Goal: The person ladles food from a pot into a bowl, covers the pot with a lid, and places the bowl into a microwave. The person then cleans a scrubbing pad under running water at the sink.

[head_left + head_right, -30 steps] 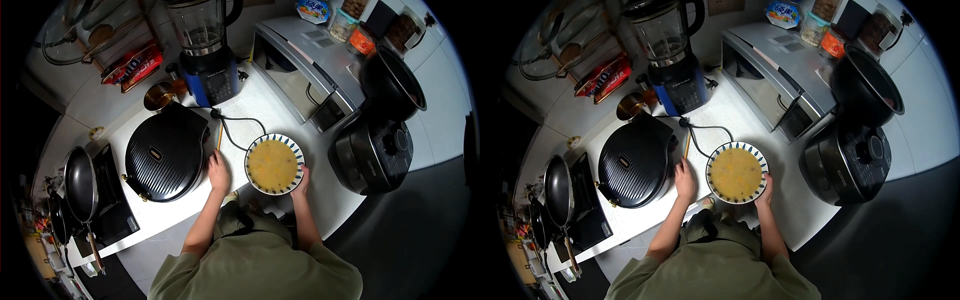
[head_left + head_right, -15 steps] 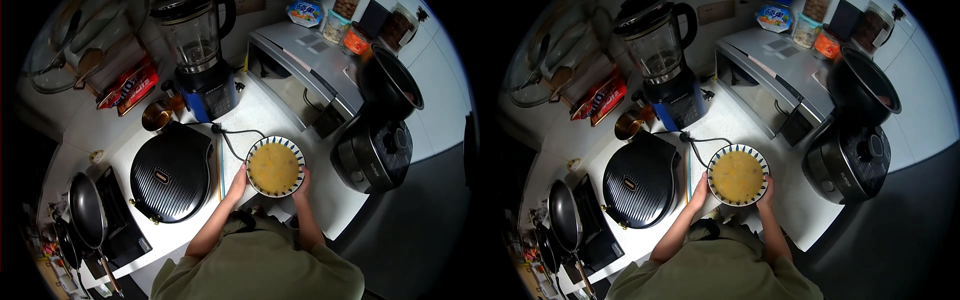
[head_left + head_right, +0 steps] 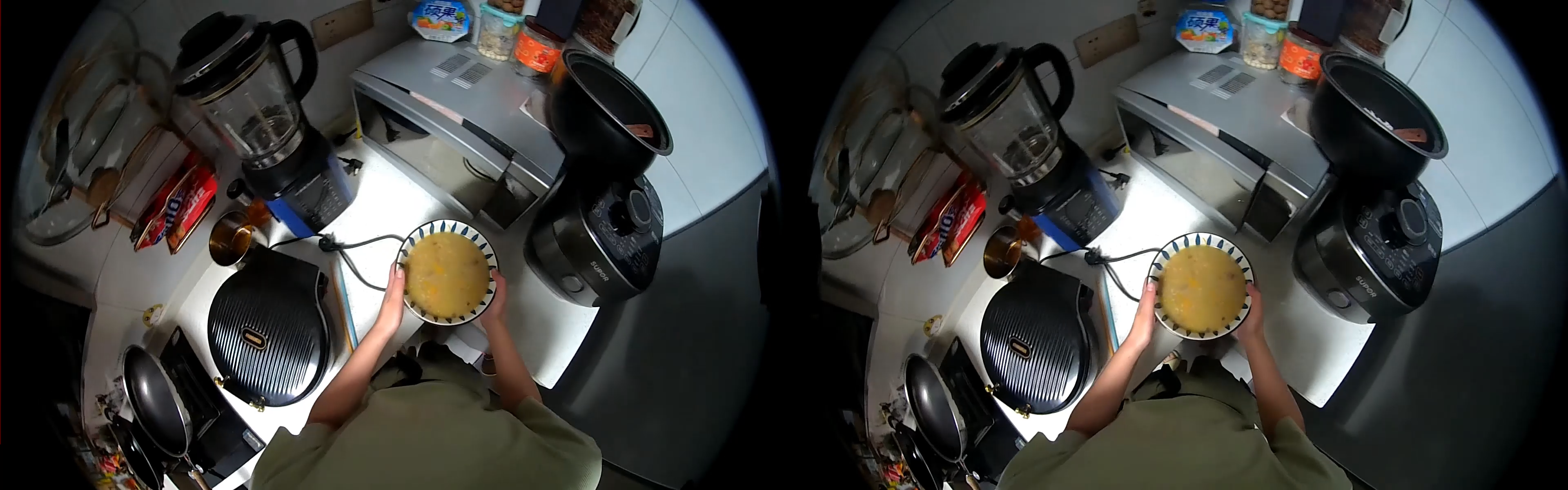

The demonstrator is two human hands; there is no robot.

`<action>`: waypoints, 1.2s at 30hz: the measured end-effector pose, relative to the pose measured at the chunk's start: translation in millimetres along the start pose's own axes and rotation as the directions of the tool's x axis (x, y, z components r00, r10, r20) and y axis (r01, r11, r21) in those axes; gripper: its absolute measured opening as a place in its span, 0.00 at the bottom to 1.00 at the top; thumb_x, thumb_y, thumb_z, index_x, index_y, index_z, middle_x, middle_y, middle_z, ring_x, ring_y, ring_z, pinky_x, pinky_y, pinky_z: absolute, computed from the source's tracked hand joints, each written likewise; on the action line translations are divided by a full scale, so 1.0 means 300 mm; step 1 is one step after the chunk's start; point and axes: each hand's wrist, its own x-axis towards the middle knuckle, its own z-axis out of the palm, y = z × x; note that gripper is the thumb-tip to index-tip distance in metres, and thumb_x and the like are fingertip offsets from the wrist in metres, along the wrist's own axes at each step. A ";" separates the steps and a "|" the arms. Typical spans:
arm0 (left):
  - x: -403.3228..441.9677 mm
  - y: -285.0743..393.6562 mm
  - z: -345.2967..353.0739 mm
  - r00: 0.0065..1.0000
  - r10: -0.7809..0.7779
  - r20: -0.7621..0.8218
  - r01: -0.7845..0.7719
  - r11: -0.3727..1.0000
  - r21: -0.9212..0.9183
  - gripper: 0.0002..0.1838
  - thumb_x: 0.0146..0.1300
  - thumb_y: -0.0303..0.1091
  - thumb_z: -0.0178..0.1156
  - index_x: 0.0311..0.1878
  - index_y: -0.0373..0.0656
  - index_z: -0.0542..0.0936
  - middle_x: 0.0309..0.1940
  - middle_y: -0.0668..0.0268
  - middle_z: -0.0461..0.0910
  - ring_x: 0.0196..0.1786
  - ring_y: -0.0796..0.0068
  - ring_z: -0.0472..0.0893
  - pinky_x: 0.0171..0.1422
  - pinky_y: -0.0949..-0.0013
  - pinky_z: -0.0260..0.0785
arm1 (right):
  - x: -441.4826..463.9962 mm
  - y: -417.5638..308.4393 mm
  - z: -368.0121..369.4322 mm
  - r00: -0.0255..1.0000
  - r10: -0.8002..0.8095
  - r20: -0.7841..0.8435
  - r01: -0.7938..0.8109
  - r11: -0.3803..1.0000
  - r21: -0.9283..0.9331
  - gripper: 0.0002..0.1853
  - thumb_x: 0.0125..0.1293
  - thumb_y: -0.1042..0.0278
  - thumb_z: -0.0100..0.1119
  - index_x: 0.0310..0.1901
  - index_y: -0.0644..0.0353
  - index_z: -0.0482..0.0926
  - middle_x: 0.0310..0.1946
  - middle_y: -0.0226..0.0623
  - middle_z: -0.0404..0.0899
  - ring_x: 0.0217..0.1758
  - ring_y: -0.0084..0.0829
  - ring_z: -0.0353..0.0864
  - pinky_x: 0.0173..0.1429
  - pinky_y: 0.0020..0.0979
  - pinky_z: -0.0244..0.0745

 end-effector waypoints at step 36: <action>0.407 0.503 0.397 0.548 0.748 0.375 -0.602 0.041 0.797 0.20 0.53 0.35 0.57 0.52 0.53 0.73 0.56 0.63 0.66 0.65 0.54 0.58 0.67 0.47 0.47 | 0.041 -0.242 -0.300 0.991 -0.061 0.117 0.090 0.961 -0.263 0.28 0.63 0.49 0.38 0.57 0.63 0.63 0.52 0.37 0.70 0.56 0.29 0.67 0.60 0.30 0.58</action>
